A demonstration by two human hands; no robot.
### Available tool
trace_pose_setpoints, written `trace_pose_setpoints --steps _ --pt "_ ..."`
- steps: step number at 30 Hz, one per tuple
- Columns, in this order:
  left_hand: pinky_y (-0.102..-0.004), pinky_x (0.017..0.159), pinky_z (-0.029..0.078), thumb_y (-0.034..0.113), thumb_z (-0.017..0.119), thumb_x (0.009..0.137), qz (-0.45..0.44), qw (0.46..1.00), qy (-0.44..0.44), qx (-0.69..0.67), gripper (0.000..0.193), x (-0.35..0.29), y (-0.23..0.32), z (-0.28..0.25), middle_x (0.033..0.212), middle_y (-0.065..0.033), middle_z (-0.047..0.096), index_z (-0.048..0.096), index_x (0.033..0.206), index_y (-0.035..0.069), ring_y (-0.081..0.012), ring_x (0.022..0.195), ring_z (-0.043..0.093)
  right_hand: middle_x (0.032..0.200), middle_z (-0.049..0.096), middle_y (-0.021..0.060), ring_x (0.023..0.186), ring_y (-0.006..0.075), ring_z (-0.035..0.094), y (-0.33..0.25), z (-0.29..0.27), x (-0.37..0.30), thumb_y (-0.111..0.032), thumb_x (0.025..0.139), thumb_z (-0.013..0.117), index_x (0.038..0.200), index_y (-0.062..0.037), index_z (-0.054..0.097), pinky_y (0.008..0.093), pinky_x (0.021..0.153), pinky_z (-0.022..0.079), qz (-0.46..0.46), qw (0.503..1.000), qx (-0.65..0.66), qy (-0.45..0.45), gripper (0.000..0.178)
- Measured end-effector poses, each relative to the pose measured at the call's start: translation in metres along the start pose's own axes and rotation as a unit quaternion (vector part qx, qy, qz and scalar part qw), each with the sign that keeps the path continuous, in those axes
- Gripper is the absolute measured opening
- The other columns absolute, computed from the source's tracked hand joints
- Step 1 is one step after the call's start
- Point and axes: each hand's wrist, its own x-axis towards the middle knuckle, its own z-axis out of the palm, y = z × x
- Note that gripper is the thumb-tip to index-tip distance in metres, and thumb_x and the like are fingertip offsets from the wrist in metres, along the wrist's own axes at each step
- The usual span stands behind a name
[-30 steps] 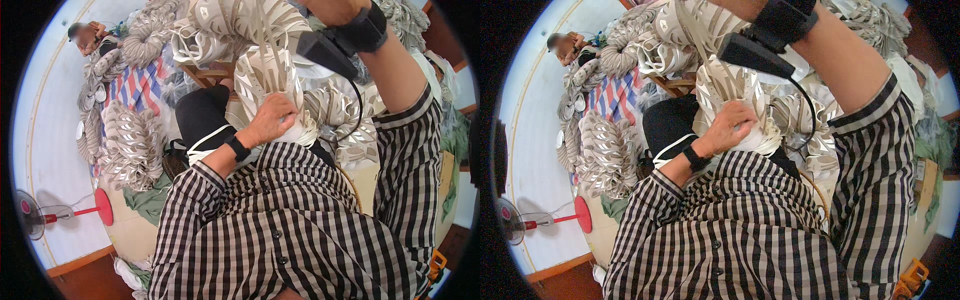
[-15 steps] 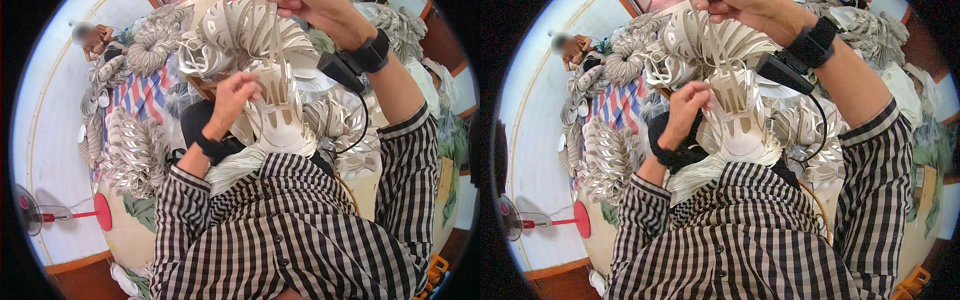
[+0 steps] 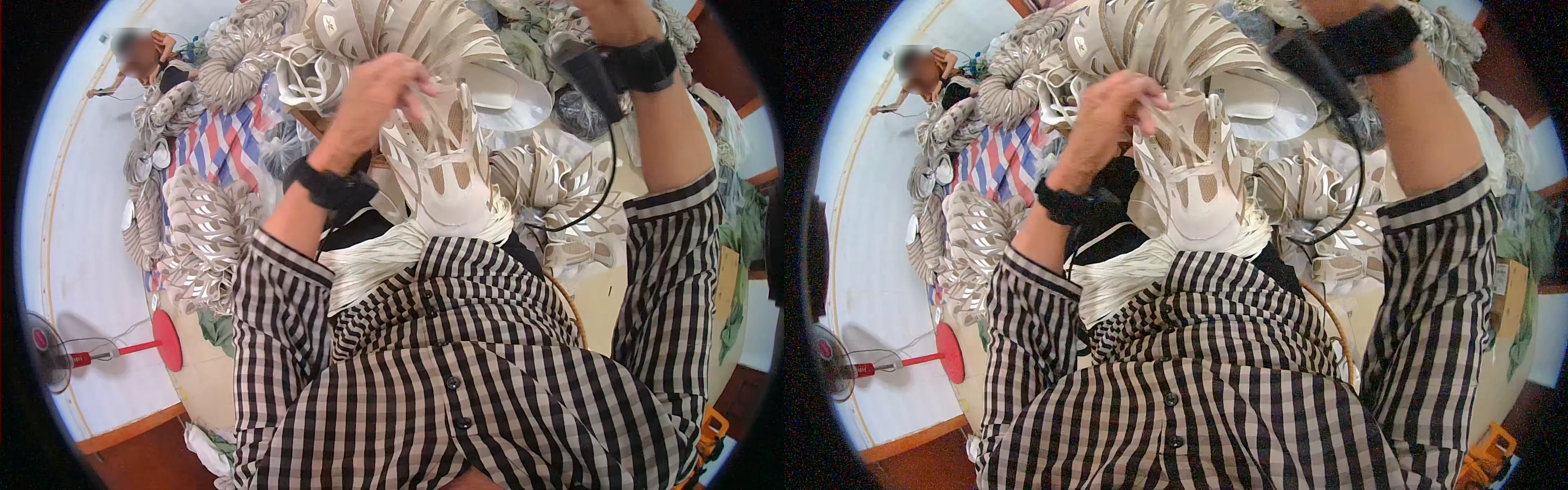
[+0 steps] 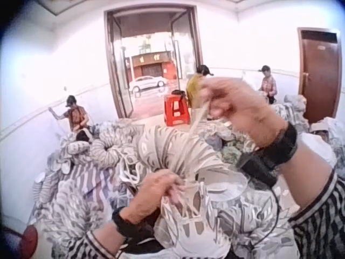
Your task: Lacing a white and tan athletic shoe while sitting among many shoe components.
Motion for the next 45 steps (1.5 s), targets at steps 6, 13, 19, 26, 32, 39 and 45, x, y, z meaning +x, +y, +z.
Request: trace_pose_setpoints --steps 6,13,19,26,32,39,45 --pt "-0.0266 0.059 0.046 0.021 0.047 0.095 -0.059 0.967 0.112 -0.219 0.024 -0.046 -0.014 -0.081 0.084 -0.0077 0.062 0.059 0.094 0.000 -0.0125 0.061 0.055 0.059 0.027 0.0001 0.047 0.0128 0.025 0.015 -0.126 -0.020 -0.012 0.097 0.039 0.066 -0.0118 0.031 0.0273 0.048 0.031 0.097 0.964 0.156 0.192 0.032" --pt "-0.0277 0.061 0.044 0.019 0.052 0.093 -0.098 0.943 0.199 -0.250 0.019 -0.082 -0.008 -0.120 0.078 -0.0065 0.058 0.057 0.094 0.001 -0.0141 0.064 0.052 0.074 0.057 0.0047 0.061 0.0118 0.051 0.083 -0.274 -0.082 -0.011 0.096 0.047 0.109 0.0063 0.056 0.0285 0.066 0.051 0.123 0.919 0.017 0.375 0.023" --pt "-0.0280 0.058 0.032 0.006 0.049 0.093 -0.065 0.896 0.148 -0.413 0.006 -0.084 -0.010 -0.167 0.066 0.0008 0.032 0.051 0.093 0.000 -0.0120 0.058 0.032 0.082 0.060 0.0061 0.070 0.0141 0.057 0.128 -0.328 -0.103 -0.008 0.096 0.047 0.109 0.0074 0.055 0.0292 0.071 0.053 0.151 0.897 0.016 0.416 0.022" --pt "-0.0310 0.079 0.048 0.005 0.055 0.089 0.005 0.899 0.331 -0.288 0.016 -0.116 -0.005 -0.282 0.077 -0.0053 0.050 0.052 0.103 -0.001 -0.0156 0.071 0.050 0.102 0.061 0.0124 0.092 0.0204 0.061 0.126 -0.352 -0.125 -0.004 0.091 0.049 0.106 0.0080 0.056 0.0298 0.080 0.053 0.158 0.879 -0.051 0.448 0.021" --pt "-0.0364 0.082 0.052 0.010 0.053 0.087 -0.312 0.805 0.431 0.261 0.034 -0.158 -0.068 -0.293 0.113 -0.0160 0.057 0.053 0.120 0.000 -0.0230 0.100 0.058 0.065 0.059 0.0028 0.051 0.0132 0.055 0.163 -0.285 -0.155 -0.021 0.083 0.057 0.079 -0.0051 0.059 0.0266 0.041 0.044 0.493 0.730 -0.472 0.032 0.016" --pt "-0.0323 0.086 0.048 0.005 0.066 0.073 0.094 0.915 -0.012 0.392 0.036 -0.110 -0.035 -0.036 0.112 -0.0099 0.063 0.060 0.109 0.005 -0.0247 0.101 0.061 0.073 0.057 0.0014 0.070 0.0083 0.055 0.136 -0.046 -0.165 -0.007 0.085 0.057 0.088 0.0000 0.058 0.0243 0.063 0.045 0.215 0.900 -0.352 -0.144 0.008" --pt "-0.0391 0.101 0.040 0.009 0.073 0.069 0.147 0.913 -0.174 0.339 0.054 -0.099 -0.054 0.045 0.134 -0.0131 0.045 0.054 0.119 0.006 -0.0337 0.123 0.042 0.081 0.059 0.0126 0.075 0.0311 0.059 0.156 0.028 -0.165 -0.007 0.083 0.058 0.093 -0.0042 0.058 0.0368 0.064 0.047 -0.005 0.872 -0.459 -0.172 0.010"
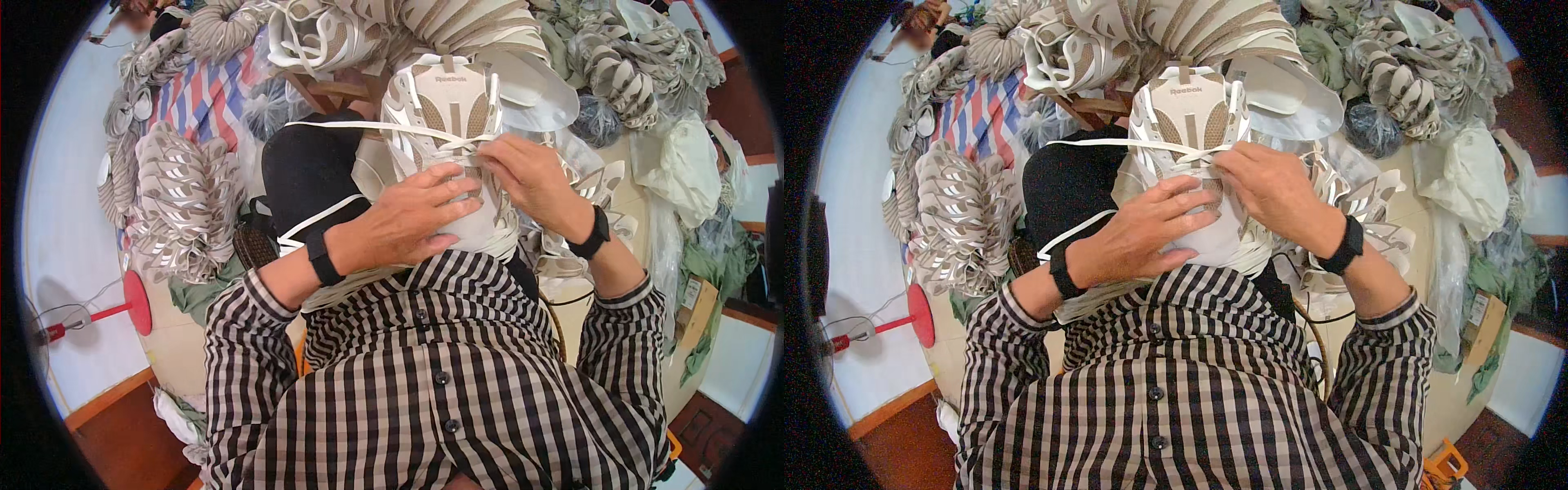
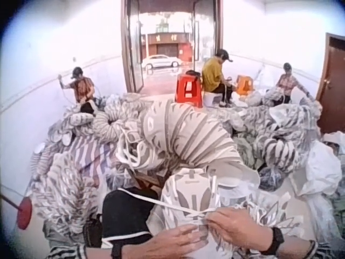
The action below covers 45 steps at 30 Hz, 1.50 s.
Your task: Lacing a white and tan athletic shoe while sitting among many shoe components.
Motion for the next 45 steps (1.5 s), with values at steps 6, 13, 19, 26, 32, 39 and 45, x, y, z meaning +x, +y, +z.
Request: trace_pose_setpoints --steps 6,13,19,26,32,39,45 --pt "-0.0404 0.102 0.038 0.017 0.073 0.069 0.016 0.999 0.024 0.015 0.055 0.003 0.000 0.011 0.129 -0.0137 0.050 0.053 0.119 0.002 -0.0339 0.123 0.041 0.087 0.055 0.0097 0.081 0.0296 0.059 0.006 0.003 0.001 -0.005 0.077 0.055 0.101 -0.0060 0.052 0.0394 0.064 0.049 -0.031 0.988 -0.150 -0.027 0.025" --pt "-0.0410 0.102 0.037 0.019 0.071 0.072 0.028 0.998 0.030 0.038 0.053 0.008 0.000 0.013 0.126 -0.0156 0.051 0.053 0.118 0.000 -0.0333 0.121 0.042 0.085 0.052 0.0094 0.082 0.0263 0.060 0.005 -0.003 0.007 -0.009 0.075 0.056 0.092 -0.0045 0.048 0.0373 0.061 0.048 -0.105 0.961 -0.241 -0.090 0.020" --pt "-0.0407 0.103 0.036 0.022 0.069 0.074 0.034 0.998 0.024 0.041 0.052 0.012 -0.001 0.018 0.126 -0.0160 0.050 0.053 0.118 0.000 -0.0317 0.121 0.042 0.080 0.051 0.0098 0.073 0.0257 0.060 0.009 0.003 0.008 -0.010 0.075 0.056 0.087 -0.0042 0.045 0.0361 0.059 0.048 -0.114 0.942 -0.294 -0.116 0.017" --pt "-0.0402 0.103 0.037 0.022 0.070 0.073 0.030 0.998 0.031 0.036 0.051 0.011 -0.001 0.019 0.126 -0.0154 0.051 0.055 0.117 0.000 -0.0309 0.122 0.042 0.079 0.051 0.0098 0.070 0.0272 0.060 0.006 0.006 0.002 -0.009 0.075 0.056 0.085 -0.0049 0.044 0.0373 0.058 0.049 -0.104 0.960 -0.255 -0.054 0.016" --pt "-0.0397 0.102 0.038 0.021 0.069 0.074 0.022 0.999 0.031 0.038 0.051 0.011 -0.001 0.019 0.126 -0.0144 0.051 0.054 0.118 0.001 -0.0301 0.121 0.043 0.081 0.055 0.0119 0.071 0.0316 0.060 0.008 0.004 0.003 -0.009 0.080 0.057 0.098 -0.0044 0.050 0.0393 0.060 0.049 -0.001 0.981 -0.193 -0.027 0.020" --pt "-0.0394 0.102 0.038 0.021 0.069 0.074 0.023 0.998 0.040 0.040 0.051 0.009 -0.002 0.022 0.124 -0.0141 0.051 0.054 0.119 0.002 -0.0301 0.120 0.044 0.082 0.056 0.0104 0.071 0.0315 0.060 0.019 0.000 -0.001 -0.009 0.080 0.056 0.100 -0.0051 0.051 0.0391 0.062 0.049 -0.028 0.982 -0.178 -0.051 0.021" --pt "-0.0397 0.101 0.038 0.021 0.070 0.073 0.022 0.999 0.033 0.037 0.051 0.012 -0.001 0.020 0.124 -0.0149 0.052 0.054 0.118 0.001 -0.0307 0.119 0.044 0.077 0.054 0.0083 0.068 0.0266 0.061 0.008 -0.004 0.012 -0.010 0.076 0.056 0.090 -0.0044 0.049 0.0351 0.061 0.049 -0.159 0.944 -0.275 -0.085 0.017"
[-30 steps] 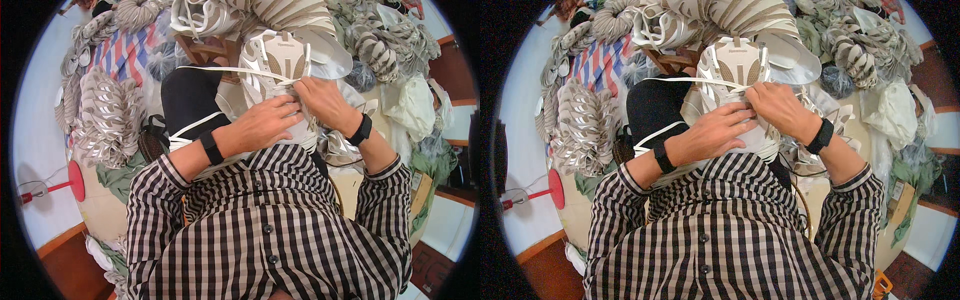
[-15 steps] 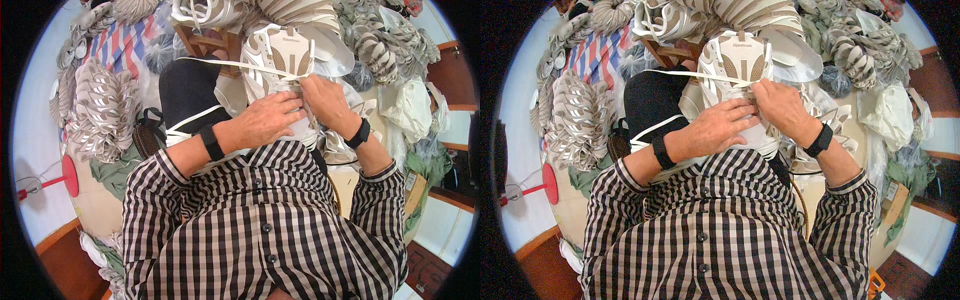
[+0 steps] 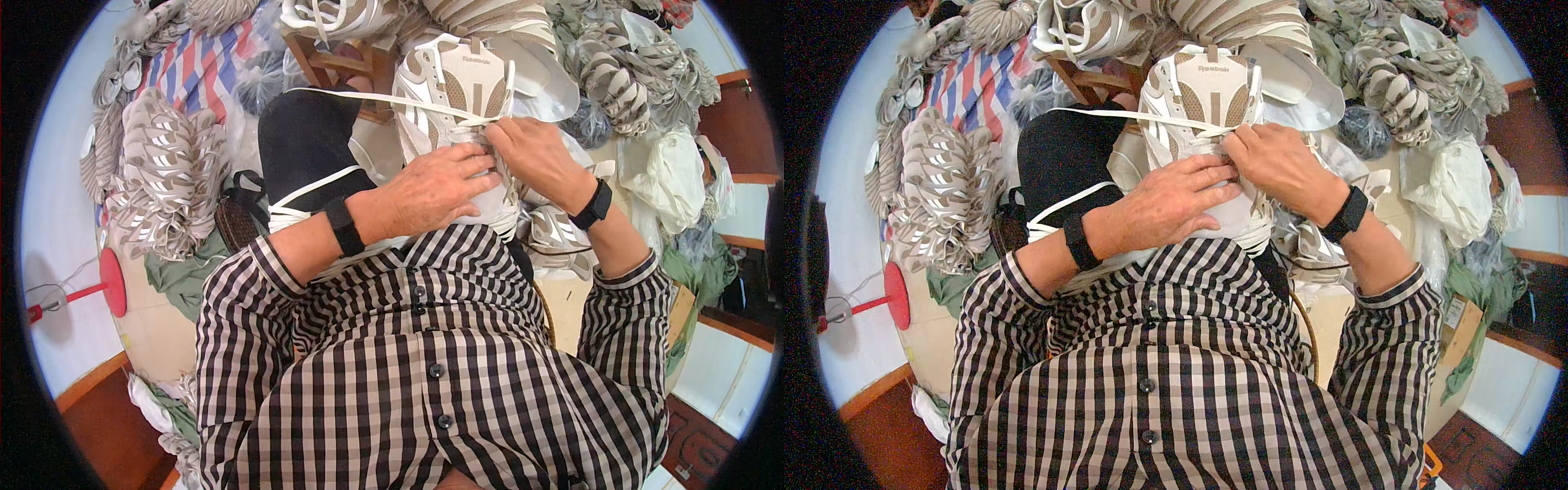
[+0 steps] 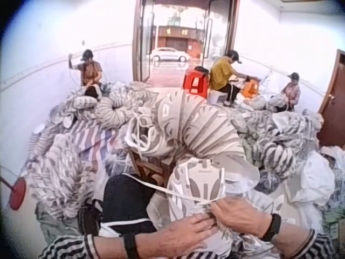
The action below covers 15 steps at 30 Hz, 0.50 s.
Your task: Lacing a white and tan athletic shoe while sitting among many shoe components.
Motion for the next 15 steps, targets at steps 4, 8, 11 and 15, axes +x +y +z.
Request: trace_pose_setpoints --steps 4,8,11,15 --pt "-0.0398 0.101 0.038 0.021 0.070 0.073 0.001 1.000 0.007 0.007 0.051 0.000 -0.001 0.001 0.123 -0.0151 0.052 0.055 0.118 0.001 -0.0307 0.119 0.044 0.077 0.053 0.0088 0.068 0.0238 0.061 0.002 0.003 0.003 -0.012 0.075 0.057 0.084 -0.0043 0.046 0.0337 0.059 0.049 -0.017 0.998 -0.042 -0.050 0.017" --pt "-0.0401 0.101 0.038 0.022 0.070 0.074 0.000 1.000 0.009 -0.007 0.051 -0.001 0.000 0.001 0.123 -0.0152 0.052 0.054 0.118 0.002 -0.0308 0.119 0.044 0.075 0.053 0.0088 0.069 0.0232 0.061 -0.005 -0.003 0.004 -0.012 0.075 0.058 0.084 -0.0040 0.044 0.0336 0.058 0.049 -0.014 0.999 -0.045 -0.015 0.019" --pt "-0.0401 0.101 0.039 0.022 0.069 0.075 0.004 1.000 0.005 -0.015 0.051 0.000 0.001 -0.002 0.124 -0.0150 0.052 0.054 0.119 0.002 -0.0309 0.119 0.044 0.076 0.054 0.0097 0.070 0.0249 0.062 -0.007 -0.004 0.008 -0.012 0.075 0.058 0.086 -0.0041 0.045 0.0357 0.059 0.050 -0.007 0.999 -0.049 -0.008 0.019" --pt "-0.0403 0.102 0.038 0.021 0.068 0.076 0.003 1.000 0.002 -0.002 0.051 -0.001 -0.001 0.002 0.125 -0.0146 0.051 0.052 0.121 0.002 -0.0310 0.120 0.044 0.079 0.057 0.0110 0.072 0.0273 0.062 -0.002 -0.001 -0.004 -0.010 0.078 0.059 0.094 -0.0033 0.048 0.0378 0.060 0.050 0.084 0.996 0.011 0.015 0.020"
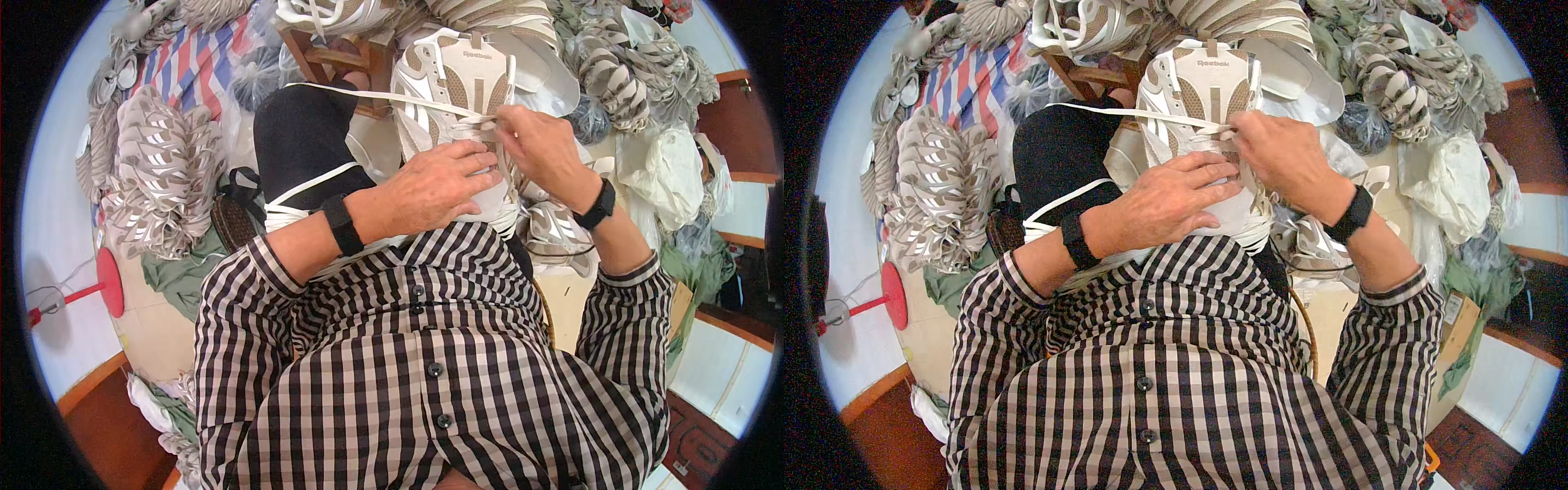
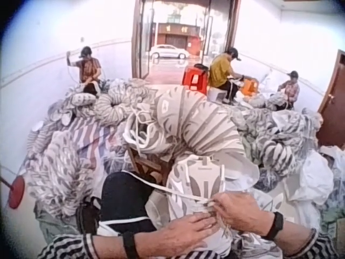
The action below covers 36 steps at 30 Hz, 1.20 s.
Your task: Lacing a white and tan athletic shoe while sitting among many shoe components.
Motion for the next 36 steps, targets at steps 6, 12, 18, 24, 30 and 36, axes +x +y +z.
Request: trace_pose_setpoints --steps 6,12,18,24,30,36 --pt "-0.0407 0.103 0.036 0.020 0.067 0.077 -0.011 1.000 0.004 -0.001 0.050 -0.002 0.001 0.000 0.129 -0.0148 0.049 0.052 0.121 0.002 -0.0309 0.122 0.042 0.085 0.063 0.0119 0.073 0.0302 0.063 0.008 0.007 -0.027 -0.012 0.083 0.059 0.106 -0.0064 0.053 0.0386 0.061 0.049 0.120 0.978 0.171 -0.003 0.024" --pt "-0.0411 0.103 0.036 0.021 0.067 0.077 -0.015 1.000 0.004 -0.002 0.051 -0.002 0.001 0.002 0.129 -0.0142 0.049 0.052 0.122 0.002 -0.0309 0.122 0.042 0.086 0.061 0.0112 0.074 0.0313 0.062 0.001 0.011 -0.010 -0.012 0.085 0.057 0.101 -0.0056 0.054 0.0400 0.060 0.049 0.096 0.980 0.173 0.022 0.018" --pt "-0.0409 0.103 0.036 0.020 0.067 0.076 -0.007 1.000 0.015 0.000 0.051 -0.001 0.002 0.001 0.128 -0.0146 0.050 0.053 0.121 0.002 -0.0309 0.121 0.043 0.073 0.053 0.0108 0.066 0.0274 0.059 0.003 0.021 -0.010 -0.007 0.078 0.058 0.084 -0.0039 0.049 0.0389 0.053 0.047 0.008 1.000 0.015 0.022 0.011" --pt "-0.0412 0.103 0.036 0.019 0.067 0.076 -0.013 1.000 0.017 0.000 0.050 -0.004 0.002 0.003 0.128 -0.0155 0.050 0.053 0.121 0.002 -0.0314 0.121 0.043 0.064 0.048 0.0094 0.056 0.0258 0.057 -0.004 0.037 -0.015 -0.006 0.070 0.062 0.079 -0.0052 0.046 0.0367 0.050 0.046 0.086 0.981 0.016 0.174 0.018" --pt "-0.0411 0.103 0.036 0.019 0.067 0.076 -0.019 1.000 0.020 0.002 0.050 -0.005 0.002 0.003 0.128 -0.0154 0.050 0.053 0.121 0.002 -0.0317 0.122 0.043 0.065 0.053 0.0088 0.054 0.0267 0.057 -0.015 0.034 -0.026 -0.008 0.074 0.063 0.084 -0.0057 0.049 0.0360 0.049 0.045 0.106 0.978 0.109 0.145 0.018" --pt "-0.0399 0.100 0.039 0.008 0.068 0.073 -0.033 0.991 0.062 -0.117 0.049 -0.007 0.000 -0.013 0.125 -0.0153 0.052 0.054 0.120 0.004 -0.0313 0.117 0.048 0.066 0.056 0.0094 0.055 0.0256 0.058 -0.012 0.031 -0.027 -0.016 0.080 0.066 0.090 -0.0044 0.050 0.0344 0.051 0.046 0.222 0.929 0.276 0.109 0.022"
